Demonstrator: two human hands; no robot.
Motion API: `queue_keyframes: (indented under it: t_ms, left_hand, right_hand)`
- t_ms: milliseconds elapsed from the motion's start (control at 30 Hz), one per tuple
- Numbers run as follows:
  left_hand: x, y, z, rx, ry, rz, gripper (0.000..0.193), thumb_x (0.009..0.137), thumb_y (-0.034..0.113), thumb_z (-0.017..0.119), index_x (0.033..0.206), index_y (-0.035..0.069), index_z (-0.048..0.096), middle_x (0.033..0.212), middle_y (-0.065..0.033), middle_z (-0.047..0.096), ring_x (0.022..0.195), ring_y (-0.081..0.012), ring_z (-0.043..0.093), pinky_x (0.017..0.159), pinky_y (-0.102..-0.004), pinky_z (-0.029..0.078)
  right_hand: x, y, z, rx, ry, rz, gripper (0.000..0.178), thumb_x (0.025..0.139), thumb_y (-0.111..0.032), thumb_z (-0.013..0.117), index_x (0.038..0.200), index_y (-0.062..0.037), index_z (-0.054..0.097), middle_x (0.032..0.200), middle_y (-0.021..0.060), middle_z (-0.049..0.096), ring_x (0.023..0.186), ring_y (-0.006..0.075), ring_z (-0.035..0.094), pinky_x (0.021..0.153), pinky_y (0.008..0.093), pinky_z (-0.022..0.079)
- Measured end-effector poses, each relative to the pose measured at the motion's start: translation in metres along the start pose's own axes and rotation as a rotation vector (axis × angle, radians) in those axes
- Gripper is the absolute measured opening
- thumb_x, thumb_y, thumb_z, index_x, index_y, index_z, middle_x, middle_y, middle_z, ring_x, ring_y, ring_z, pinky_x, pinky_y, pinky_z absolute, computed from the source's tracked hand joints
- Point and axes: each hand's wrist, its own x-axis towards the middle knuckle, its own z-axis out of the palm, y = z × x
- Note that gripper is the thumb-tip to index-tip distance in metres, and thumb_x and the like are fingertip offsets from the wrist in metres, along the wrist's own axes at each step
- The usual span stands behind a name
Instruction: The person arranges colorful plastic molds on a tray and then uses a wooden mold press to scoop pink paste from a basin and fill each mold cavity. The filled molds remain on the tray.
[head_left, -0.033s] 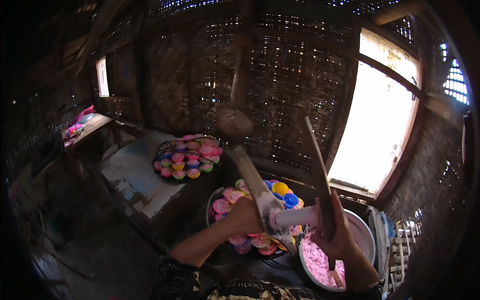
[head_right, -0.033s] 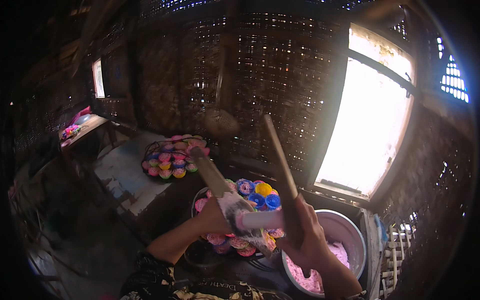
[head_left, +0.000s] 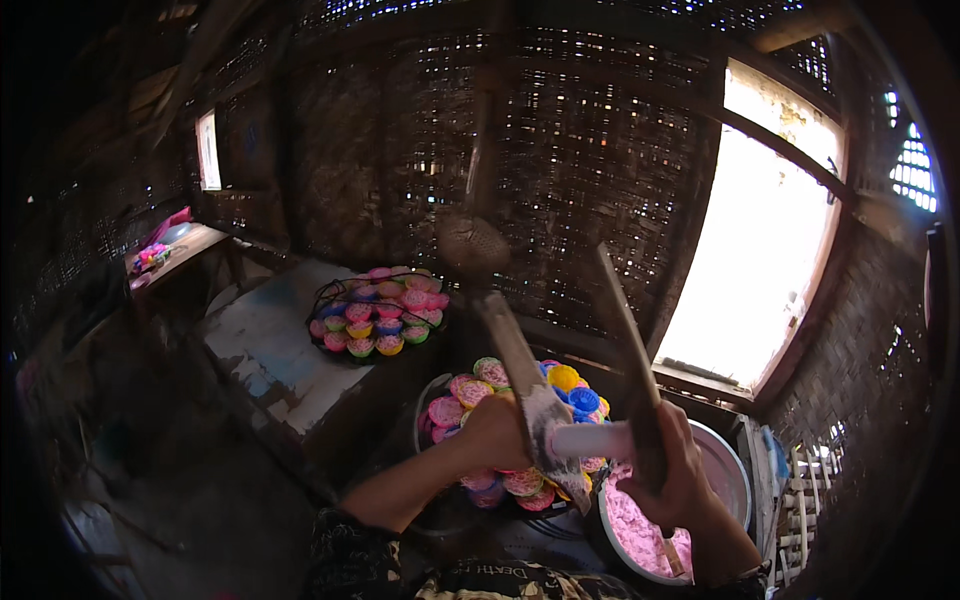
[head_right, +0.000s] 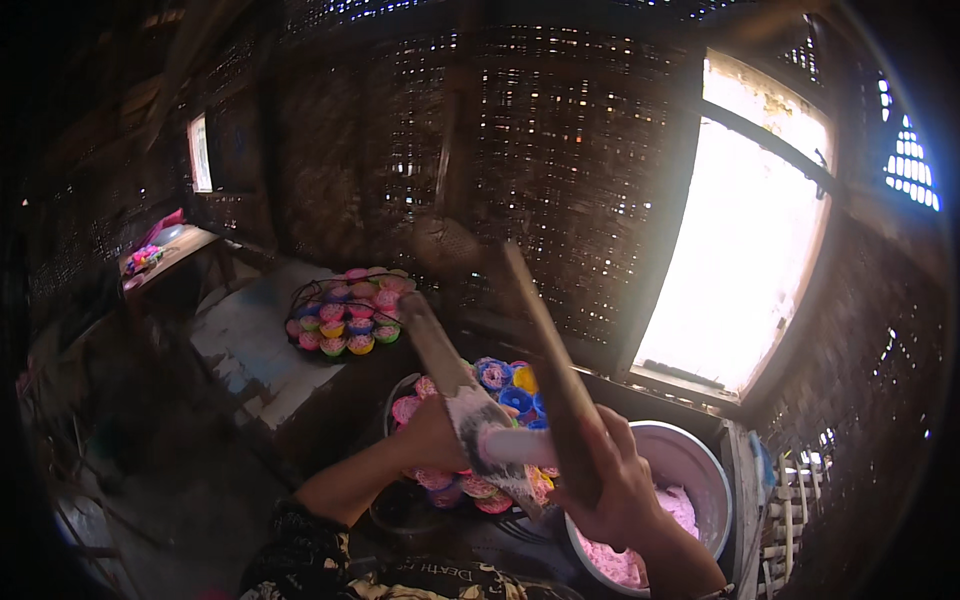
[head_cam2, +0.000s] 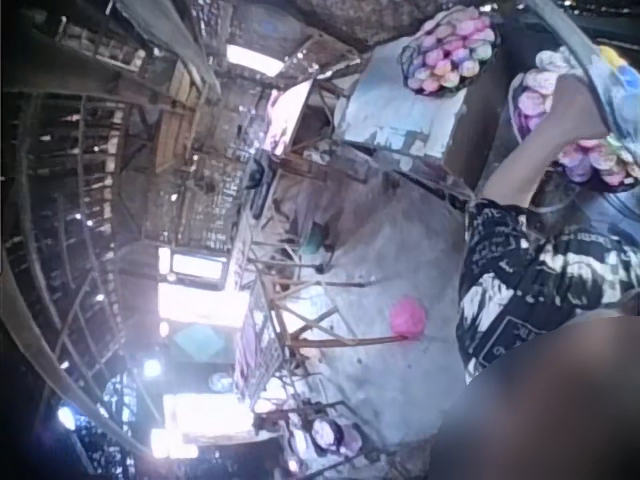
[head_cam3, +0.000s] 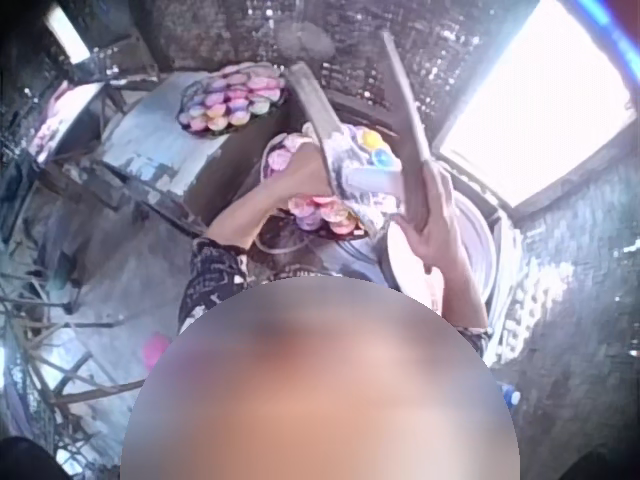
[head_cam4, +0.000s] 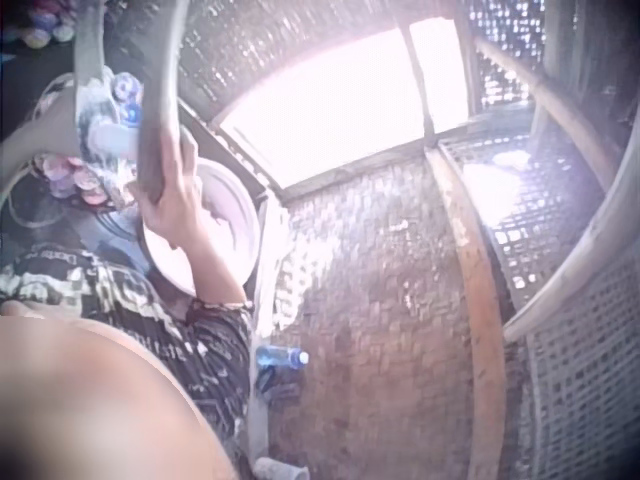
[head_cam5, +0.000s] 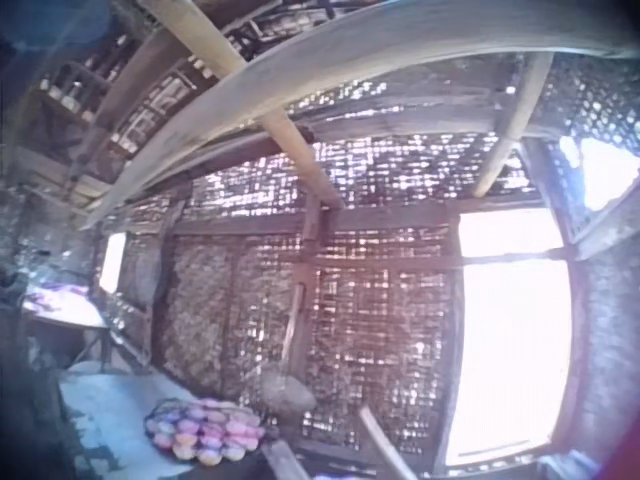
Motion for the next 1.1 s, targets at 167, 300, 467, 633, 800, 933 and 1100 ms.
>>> queue_keyframes:
  t_ms: [167, 300, 467, 633, 800, 933, 1100]
  left_hand:
    - [0.001, -0.006, 0.023, -0.090, -0.117, -0.065, 0.043, 0.056, 0.039, 0.077, 0.087, 0.012, 0.066, 0.078, -0.0125, 0.065, 0.074, -0.0310, 0.064, 0.064, -0.0391, 0.051]
    - [-0.007, -0.015, 0.059, -0.247, -0.110, -0.005, 0.043, 0.054, 0.033, 0.079, 0.089, 0.012, 0.066, 0.079, -0.0130, 0.065, 0.074, -0.0305, 0.064, 0.064, -0.0380, 0.051]
    - [0.003, -0.033, 0.077, -0.352, 0.076, 0.049, 0.043, 0.057, 0.032, 0.078, 0.093, 0.013, 0.066, 0.082, -0.0111, 0.066, 0.075, -0.0296, 0.065, 0.066, -0.0372, 0.051]
    - [0.025, -0.054, 0.059, -0.324, 0.023, -0.024, 0.049, 0.061, 0.033, 0.077, 0.104, 0.013, 0.064, 0.092, -0.0101, 0.066, 0.081, -0.0288, 0.065, 0.070, -0.0357, 0.052]
    - [0.081, -0.081, 0.007, -0.919, -0.335, 0.270, 0.083, 0.064, 0.023, 0.078, 0.137, 0.013, 0.040, 0.133, -0.0162, 0.047, 0.121, -0.0258, 0.047, 0.099, -0.0358, 0.039]
    - [0.131, -0.059, -0.042, -2.074, -0.332, 0.254, 0.103, 0.065, 0.020, 0.073, 0.146, 0.010, 0.010, 0.144, -0.0155, 0.030, 0.134, -0.0323, 0.028, 0.109, -0.0467, 0.023]
    - [0.169, -0.048, -0.058, -1.618, -0.257, 0.522, 0.077, 0.078, 0.018, 0.054, 0.144, 0.011, 0.014, 0.141, -0.0192, 0.031, 0.134, -0.0339, 0.027, 0.108, -0.0489, 0.023]
  right_hand:
    - [-0.013, -0.008, 0.010, -0.067, -0.061, -0.079, 0.086, 0.066, -0.019, 0.077, 0.137, -0.0175, 0.030, 0.123, 0.0369, 0.034, 0.092, 0.0531, 0.056, 0.064, 0.0485, 0.054]
    - [-0.028, -0.013, 0.029, -0.101, -0.105, -0.018, 0.098, 0.069, -0.024, 0.076, 0.144, -0.0121, 0.013, 0.125, 0.0395, 0.032, 0.101, 0.0566, 0.048, 0.064, 0.0521, 0.052]
    - [-0.025, -0.001, 0.039, -0.103, -0.061, 0.065, 0.092, 0.067, -0.019, 0.078, 0.140, -0.0107, 0.023, 0.125, 0.0357, 0.033, 0.101, 0.0533, 0.051, 0.075, 0.0485, 0.052]
    - [-0.014, 0.047, 0.028, 1.178, -0.373, 0.800, 0.119, 0.061, -0.045, 0.083, 0.144, -0.0040, 0.008, 0.139, 0.0182, 0.031, 0.127, 0.0262, 0.034, 0.104, 0.0424, 0.028]
    - [-0.023, 0.063, 0.052, 1.821, -0.574, 0.644, 0.131, 0.056, -0.055, 0.081, 0.145, -0.0040, 0.000, 0.141, 0.0147, 0.030, 0.129, 0.0241, 0.032, 0.104, 0.0412, 0.027]
    - [-0.020, 0.072, 0.052, 1.734, -0.538, 0.746, 0.127, 0.058, -0.059, 0.076, 0.145, -0.0033, 0.002, 0.139, 0.0171, 0.032, 0.124, 0.0254, 0.037, 0.100, 0.0410, 0.031]
    - [-0.003, 0.099, 0.026, 1.573, -0.540, 0.832, 0.123, 0.060, -0.064, 0.069, 0.146, -0.0024, 0.005, 0.136, 0.0202, 0.036, 0.118, 0.0270, 0.043, 0.095, 0.0409, 0.035]
